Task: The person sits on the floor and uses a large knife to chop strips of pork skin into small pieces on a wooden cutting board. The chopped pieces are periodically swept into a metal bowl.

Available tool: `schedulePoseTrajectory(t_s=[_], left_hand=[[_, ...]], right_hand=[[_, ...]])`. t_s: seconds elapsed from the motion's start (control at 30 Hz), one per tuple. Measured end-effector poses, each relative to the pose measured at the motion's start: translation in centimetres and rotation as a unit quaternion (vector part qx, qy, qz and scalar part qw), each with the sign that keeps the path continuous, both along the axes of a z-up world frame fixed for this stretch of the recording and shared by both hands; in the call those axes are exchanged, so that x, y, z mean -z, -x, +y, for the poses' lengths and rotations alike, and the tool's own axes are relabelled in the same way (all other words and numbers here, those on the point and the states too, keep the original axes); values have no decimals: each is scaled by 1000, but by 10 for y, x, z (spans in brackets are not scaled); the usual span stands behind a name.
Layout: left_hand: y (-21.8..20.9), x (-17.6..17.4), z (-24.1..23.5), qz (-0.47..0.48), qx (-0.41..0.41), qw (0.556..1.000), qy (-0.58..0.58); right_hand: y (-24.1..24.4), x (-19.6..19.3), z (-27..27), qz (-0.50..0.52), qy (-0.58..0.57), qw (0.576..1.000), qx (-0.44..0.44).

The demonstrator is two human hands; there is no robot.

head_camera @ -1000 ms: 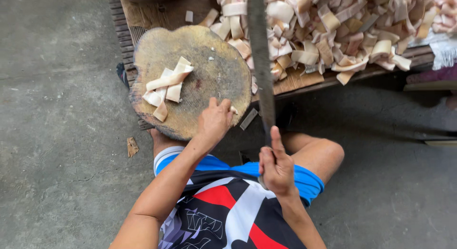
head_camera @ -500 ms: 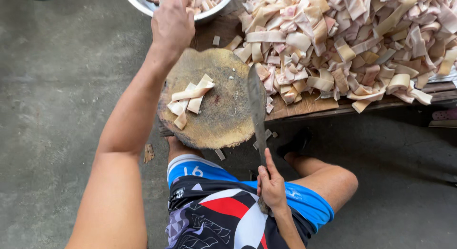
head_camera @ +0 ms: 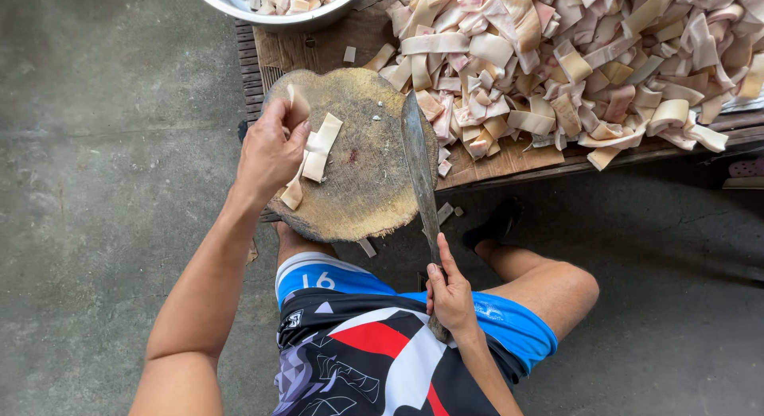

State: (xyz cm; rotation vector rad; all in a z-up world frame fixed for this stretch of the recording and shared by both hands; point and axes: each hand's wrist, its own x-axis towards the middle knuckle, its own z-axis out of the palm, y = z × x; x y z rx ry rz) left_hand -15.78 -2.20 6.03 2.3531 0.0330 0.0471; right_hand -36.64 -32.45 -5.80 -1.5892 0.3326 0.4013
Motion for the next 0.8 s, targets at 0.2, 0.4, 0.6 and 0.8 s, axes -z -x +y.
schedulePoseTrajectory(t_s=[0.2, 0.4, 0.6, 0.8], left_hand=[[11, 34, -60, 158, 86, 906, 383], [51, 120, -87, 158, 12, 977, 145], [79, 139, -69, 167, -86, 909, 373], [87, 128, -57, 224, -110, 899, 361]], right_hand=[[0, -5, -1, 17, -80, 996, 29], [9, -28, -1, -145, 227, 963, 10], [-2, -38, 11, -225, 283, 931, -55], [-18, -39, 27, -184, 304, 930, -97]])
